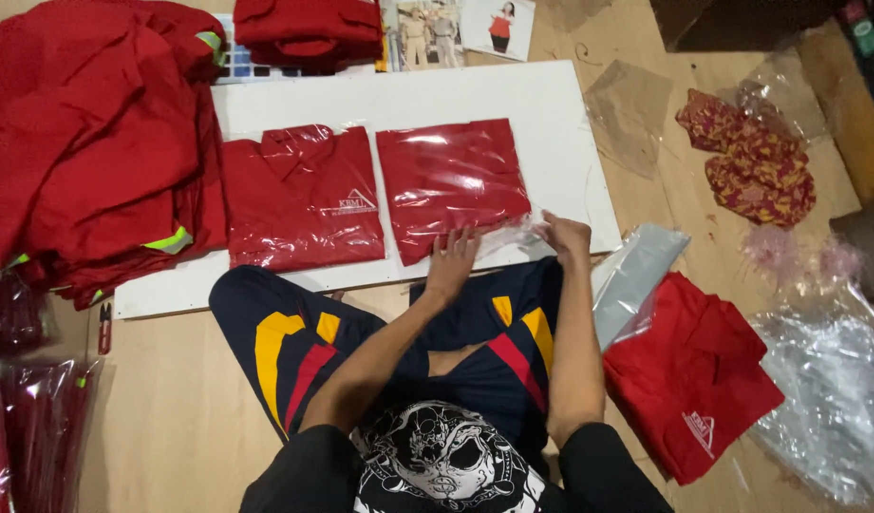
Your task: The person places a folded red shirt into a plastic bag, removes the adhesive strip, and seals the bag by hand.
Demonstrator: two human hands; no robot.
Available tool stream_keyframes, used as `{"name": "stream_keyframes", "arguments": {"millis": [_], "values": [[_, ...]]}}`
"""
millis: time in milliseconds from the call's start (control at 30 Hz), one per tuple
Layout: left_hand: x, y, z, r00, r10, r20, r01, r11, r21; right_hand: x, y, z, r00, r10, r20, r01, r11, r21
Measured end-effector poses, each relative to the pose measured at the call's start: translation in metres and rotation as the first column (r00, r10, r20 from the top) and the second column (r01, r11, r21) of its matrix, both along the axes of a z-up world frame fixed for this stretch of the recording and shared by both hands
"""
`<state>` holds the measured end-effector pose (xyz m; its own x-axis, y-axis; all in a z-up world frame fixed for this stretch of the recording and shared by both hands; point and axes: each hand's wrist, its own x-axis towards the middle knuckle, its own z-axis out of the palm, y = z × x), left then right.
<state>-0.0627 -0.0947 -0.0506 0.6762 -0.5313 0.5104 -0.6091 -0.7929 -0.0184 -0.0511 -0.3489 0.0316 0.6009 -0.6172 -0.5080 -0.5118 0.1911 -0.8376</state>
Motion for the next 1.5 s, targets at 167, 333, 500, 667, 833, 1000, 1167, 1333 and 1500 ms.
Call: {"name": "stream_keyframes", "arguments": {"millis": [167, 333, 500, 667, 833, 1000, 1167, 1333, 1500], "values": [[0.011, 0.000, 0.017, 0.937, -0.040, -0.346, 0.039, 0.999, -0.010, -0.030, 0.021, -0.056, 0.906, -0.403, 0.126, 0.420, 0.890, -0.176], [0.043, -0.005, 0.085, 0.770, -0.089, -0.631, -0.054, 0.978, -0.204, -0.054, 0.076, -0.078, 0.852, -0.447, 0.271, 0.498, 0.853, -0.157], [0.076, -0.015, 0.137, 0.763, -0.008, -0.646, -0.009, 1.000, -0.023, -0.062, 0.137, -0.082, 0.911, -0.326, 0.253, 0.251, 0.924, 0.289], [0.064, -0.017, 0.140, 0.779, -0.050, -0.625, 0.036, 0.999, -0.036, -0.022, 0.142, -0.146, 0.947, -0.228, 0.227, 0.080, 0.850, 0.521], [0.043, 0.028, 0.195, 0.426, -0.320, -0.847, 0.245, 0.941, -0.232, 0.000, 0.127, -0.197, 0.858, -0.472, 0.205, 0.107, 0.554, 0.826], [0.081, 0.060, 0.068, 0.734, -0.005, -0.679, -0.305, 0.891, -0.336, -0.040, 0.150, -0.111, 0.911, -0.316, 0.265, 0.026, 0.685, 0.728], [0.073, 0.080, 0.054, 0.501, 0.113, -0.858, -0.404, 0.907, -0.117, -0.051, 0.143, -0.095, 0.870, -0.326, 0.371, -0.169, 0.509, 0.844], [0.069, 0.080, 0.057, 0.392, 0.086, -0.916, -0.412, 0.906, -0.092, -0.075, 0.139, -0.067, 0.800, 0.010, 0.600, -0.481, 0.608, 0.632], [0.068, 0.081, 0.063, 0.381, 0.065, -0.922, -0.404, 0.909, -0.103, -0.070, 0.137, -0.093, 0.719, 0.085, 0.690, -0.585, 0.611, 0.534]]}}
